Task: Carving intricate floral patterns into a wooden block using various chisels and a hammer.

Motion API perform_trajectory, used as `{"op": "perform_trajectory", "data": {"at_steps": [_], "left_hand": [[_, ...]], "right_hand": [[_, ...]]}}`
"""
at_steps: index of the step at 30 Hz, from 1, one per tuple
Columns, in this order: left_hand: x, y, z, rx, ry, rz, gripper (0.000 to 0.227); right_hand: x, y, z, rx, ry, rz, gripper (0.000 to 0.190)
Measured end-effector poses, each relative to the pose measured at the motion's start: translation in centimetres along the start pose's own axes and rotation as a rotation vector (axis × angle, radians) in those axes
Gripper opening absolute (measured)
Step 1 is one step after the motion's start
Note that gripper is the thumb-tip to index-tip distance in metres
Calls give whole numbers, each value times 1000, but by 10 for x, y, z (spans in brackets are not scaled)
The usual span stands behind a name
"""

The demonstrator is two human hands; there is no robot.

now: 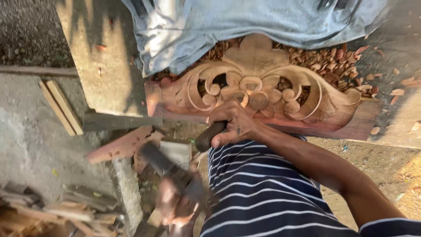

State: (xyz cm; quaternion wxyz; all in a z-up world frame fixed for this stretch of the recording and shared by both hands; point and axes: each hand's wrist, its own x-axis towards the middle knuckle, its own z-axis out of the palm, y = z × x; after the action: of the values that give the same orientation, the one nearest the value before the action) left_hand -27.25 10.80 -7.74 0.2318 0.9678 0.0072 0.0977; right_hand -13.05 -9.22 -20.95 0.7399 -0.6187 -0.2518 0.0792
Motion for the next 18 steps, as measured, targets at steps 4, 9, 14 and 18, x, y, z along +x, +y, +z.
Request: {"op": "perform_trajectory", "data": {"at_steps": [4,9,14,18], "left_hand": [[-4,3,-2,-39,-34,-86,31],[-2,5,2,-105,-69,-178,25],[30,9,7,-66,-75,-190,25],[35,0,10,-270,-120,52,42]], "right_hand": [[-1,-1,0,-10,-16,31,70],[3,-3,-2,-22,-14,42,67],[6,-11,-2,18,-44,11,68],[5,-6,-2,-54,-27,24,68]]}}
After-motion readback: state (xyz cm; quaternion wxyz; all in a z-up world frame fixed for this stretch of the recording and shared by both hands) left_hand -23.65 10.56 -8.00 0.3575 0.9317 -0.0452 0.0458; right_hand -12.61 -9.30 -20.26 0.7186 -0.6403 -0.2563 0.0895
